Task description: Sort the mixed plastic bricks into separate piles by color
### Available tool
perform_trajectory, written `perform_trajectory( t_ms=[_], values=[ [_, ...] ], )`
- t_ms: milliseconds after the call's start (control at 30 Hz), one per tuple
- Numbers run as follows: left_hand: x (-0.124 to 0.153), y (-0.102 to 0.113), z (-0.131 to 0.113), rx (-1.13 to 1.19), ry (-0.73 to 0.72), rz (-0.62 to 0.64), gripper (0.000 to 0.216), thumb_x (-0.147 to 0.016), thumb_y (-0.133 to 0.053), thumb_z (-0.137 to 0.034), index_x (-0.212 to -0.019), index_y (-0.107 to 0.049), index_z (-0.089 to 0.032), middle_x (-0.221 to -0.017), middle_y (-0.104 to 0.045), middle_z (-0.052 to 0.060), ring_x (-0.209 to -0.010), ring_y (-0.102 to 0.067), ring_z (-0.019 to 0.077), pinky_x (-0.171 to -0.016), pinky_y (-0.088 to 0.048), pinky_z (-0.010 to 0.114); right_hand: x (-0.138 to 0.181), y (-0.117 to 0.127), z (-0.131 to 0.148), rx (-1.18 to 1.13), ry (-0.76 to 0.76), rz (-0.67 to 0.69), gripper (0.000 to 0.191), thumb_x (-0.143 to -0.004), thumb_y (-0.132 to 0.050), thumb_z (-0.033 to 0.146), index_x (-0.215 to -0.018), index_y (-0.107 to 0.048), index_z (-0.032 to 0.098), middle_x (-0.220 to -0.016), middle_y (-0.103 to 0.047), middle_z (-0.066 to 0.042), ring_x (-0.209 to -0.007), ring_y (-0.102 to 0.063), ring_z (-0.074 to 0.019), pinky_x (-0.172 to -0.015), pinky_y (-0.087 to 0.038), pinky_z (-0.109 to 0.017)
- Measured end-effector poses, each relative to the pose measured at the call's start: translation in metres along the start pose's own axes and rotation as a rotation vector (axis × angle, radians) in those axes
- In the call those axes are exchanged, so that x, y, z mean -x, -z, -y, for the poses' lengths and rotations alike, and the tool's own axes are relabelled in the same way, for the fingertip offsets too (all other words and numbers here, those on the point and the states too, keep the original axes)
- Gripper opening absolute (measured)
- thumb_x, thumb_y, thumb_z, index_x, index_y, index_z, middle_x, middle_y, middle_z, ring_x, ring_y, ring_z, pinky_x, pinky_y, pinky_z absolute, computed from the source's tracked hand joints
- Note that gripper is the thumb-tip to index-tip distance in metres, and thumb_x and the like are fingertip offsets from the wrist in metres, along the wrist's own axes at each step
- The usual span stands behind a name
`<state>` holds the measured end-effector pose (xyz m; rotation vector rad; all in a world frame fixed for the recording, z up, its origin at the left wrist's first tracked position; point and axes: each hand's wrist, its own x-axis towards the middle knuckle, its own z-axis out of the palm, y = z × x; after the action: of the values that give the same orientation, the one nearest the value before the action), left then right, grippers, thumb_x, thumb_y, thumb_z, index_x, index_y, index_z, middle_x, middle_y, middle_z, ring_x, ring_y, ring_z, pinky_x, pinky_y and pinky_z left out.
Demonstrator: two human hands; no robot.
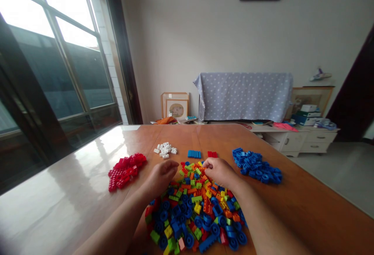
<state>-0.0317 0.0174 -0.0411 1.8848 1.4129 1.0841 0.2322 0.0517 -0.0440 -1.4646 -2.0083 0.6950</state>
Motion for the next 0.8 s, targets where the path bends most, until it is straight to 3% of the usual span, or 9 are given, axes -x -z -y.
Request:
perform_trajectory(
  t_ms=[267, 500, 633, 800],
  values=[
    [0.011, -0.002, -0.024, -0.029, -0.094, 0.07, 0.025, -0.086, -0.054, -0.032, -0.098, -0.07, -0.017, -0.092, -0.071, 0.005, -0.083, -0.062, 0.0178, -0.071, -0.047, 0.024, 0.012, 0.008, 0.024, -0.277, -0.021, 0.058, 0.023, -0.078, -0.062, 0.033, -0.093, -0.068, 0.016, -0.084, -0.069, -0.002, -0.077, -0.06, -0.0157, -0.068, -0.045, -0.024],
    [0.02, -0.008, -0.038, 0.025, -0.188, 0.131, 0.023, -0.088, -0.055, -0.032, -0.101, -0.069, -0.019, -0.093, -0.071, 0.005, -0.085, -0.063, 0.018, -0.074, -0.048, 0.024, 0.024, 0.003, 0.05, -0.385, 0.096, 0.165, 0.026, -0.082, -0.063, 0.038, -0.096, -0.069, 0.018, -0.091, -0.07, -0.003, -0.085, -0.061, -0.0173, -0.074, -0.047, -0.026],
    [0.02, -0.009, -0.039, 0.018, -0.172, 0.145, 0.02, -0.088, -0.053, -0.029, -0.094, -0.069, -0.019, -0.087, -0.07, 0.003, -0.079, -0.062, 0.0163, -0.067, -0.045, 0.022, 0.025, -0.006, 0.049, -0.374, 0.122, 0.2, 0.026, -0.084, -0.061, 0.037, -0.101, -0.067, 0.019, -0.082, -0.066, 0.0, -0.075, -0.057, -0.0143, -0.065, -0.042, -0.023],
    [0.013, 0.0, -0.029, 0.023, -0.125, 0.039, 0.019, -0.086, -0.052, -0.029, -0.09, -0.067, -0.017, -0.08, -0.068, 0.002, -0.072, -0.059, 0.0139, -0.062, -0.042, 0.022, 0.021, -0.002, 0.039, -0.169, 0.084, 0.078, 0.027, -0.085, -0.058, 0.041, -0.097, -0.068, 0.019, -0.075, -0.064, 0.001, -0.069, -0.055, -0.0143, -0.06, -0.04, -0.023]
  ],
)
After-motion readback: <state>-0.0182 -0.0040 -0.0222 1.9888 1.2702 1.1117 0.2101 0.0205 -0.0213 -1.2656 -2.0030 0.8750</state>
